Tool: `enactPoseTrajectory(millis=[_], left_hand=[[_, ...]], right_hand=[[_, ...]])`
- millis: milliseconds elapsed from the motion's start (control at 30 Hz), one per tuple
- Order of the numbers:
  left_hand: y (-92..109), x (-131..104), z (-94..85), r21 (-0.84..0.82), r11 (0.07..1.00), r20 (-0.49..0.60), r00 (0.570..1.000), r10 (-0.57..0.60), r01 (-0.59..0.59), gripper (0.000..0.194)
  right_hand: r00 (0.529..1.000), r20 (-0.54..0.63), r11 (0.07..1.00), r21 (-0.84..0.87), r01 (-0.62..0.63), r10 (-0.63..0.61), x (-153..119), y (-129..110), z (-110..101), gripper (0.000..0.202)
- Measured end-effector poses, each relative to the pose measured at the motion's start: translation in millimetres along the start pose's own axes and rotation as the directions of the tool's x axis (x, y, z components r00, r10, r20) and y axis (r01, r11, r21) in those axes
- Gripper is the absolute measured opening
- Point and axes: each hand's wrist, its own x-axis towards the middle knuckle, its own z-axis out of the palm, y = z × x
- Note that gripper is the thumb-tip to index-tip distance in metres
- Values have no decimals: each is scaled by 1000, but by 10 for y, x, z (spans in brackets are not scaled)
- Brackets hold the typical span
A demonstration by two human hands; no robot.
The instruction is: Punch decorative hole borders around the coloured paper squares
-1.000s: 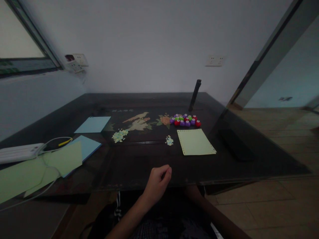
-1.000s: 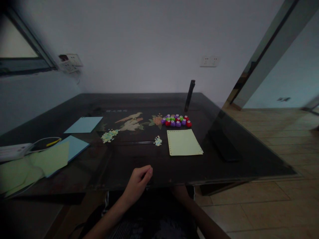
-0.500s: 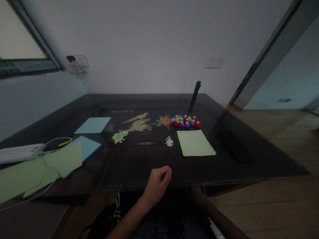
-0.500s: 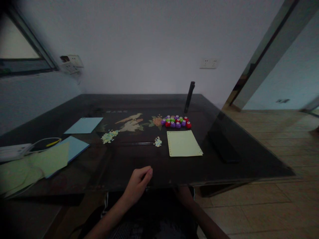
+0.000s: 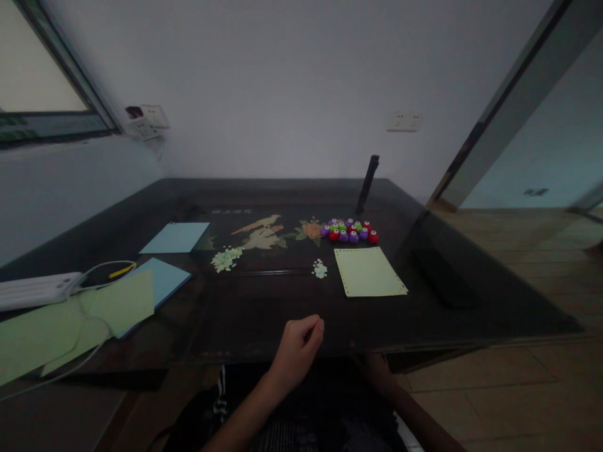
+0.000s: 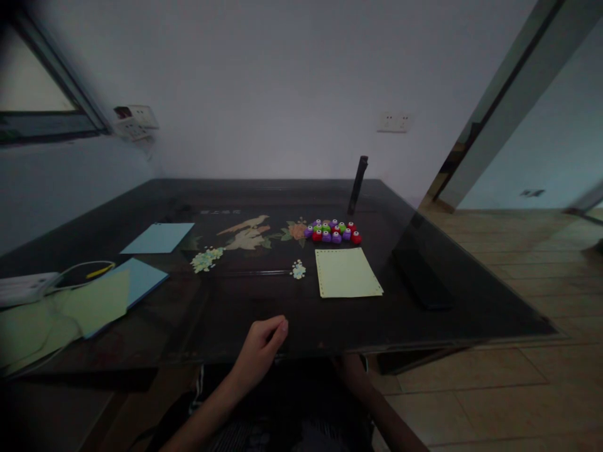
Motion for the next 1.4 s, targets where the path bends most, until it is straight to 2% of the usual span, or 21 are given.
enactPoseTrajectory(millis=[100,200,300,367,467,567,633,867,967,1067,1133,1200,1300,1400], left_hand=[[-1,8,3,6,1000,-3,1000,-3,3,38],[-2,12,4,10,1000,-2,1000,-4,4,38],[0,7,2,12,1000,-1,1000,-1,1,39],[2,3,0,12,1000,-1,1000,-6,6,39],[-3,2,0,16,1000,-3,1000,-14,14,39],[-18,0,6,22,1000,-3,1000,-7,7,38],[-30,-4,10,20,1000,-4,1000,2,-2,38],[-15,-8,12,0,1000,-4,1000,0,0,38],[6,2,5,-4,1000,-1,1000,0,0,38],[9,7,0,1,1000,-4,1000,-4,4,39],[2,6,2,3,1000,-6,1000,-5,5,39],[-5,6,6,2,1000,-8,1000,-3,3,39],[-6,12,12,-5,1000,-12,1000,1,-1,39],[7,15,12,-4,1000,-12,1000,-8,8,39]], right_hand=[[998,50,994,102,35,-40,-140,-120,-14,41],[995,91,993,119,26,-37,-117,-47,-15,39],[998,-2,998,-7,-57,57,13,150,32,36],[996,-59,996,-45,-71,69,49,220,73,36],[998,-56,999,22,-27,28,-59,133,93,38],[999,32,992,125,8,-12,-228,-32,55,41],[997,65,985,173,27,-39,-256,-58,27,41],[995,-52,996,22,-85,86,51,253,111,43],[996,-82,998,53,-26,30,-28,172,152,44],[997,11,989,128,77,-79,-179,-8,110,42],[991,75,981,167,101,-115,-209,-70,60,42],[996,61,989,138,51,-60,-151,-41,26,42],[997,9,997,7,-83,83,9,93,35,40],[995,-11,994,-39,-103,103,58,133,87,37]])
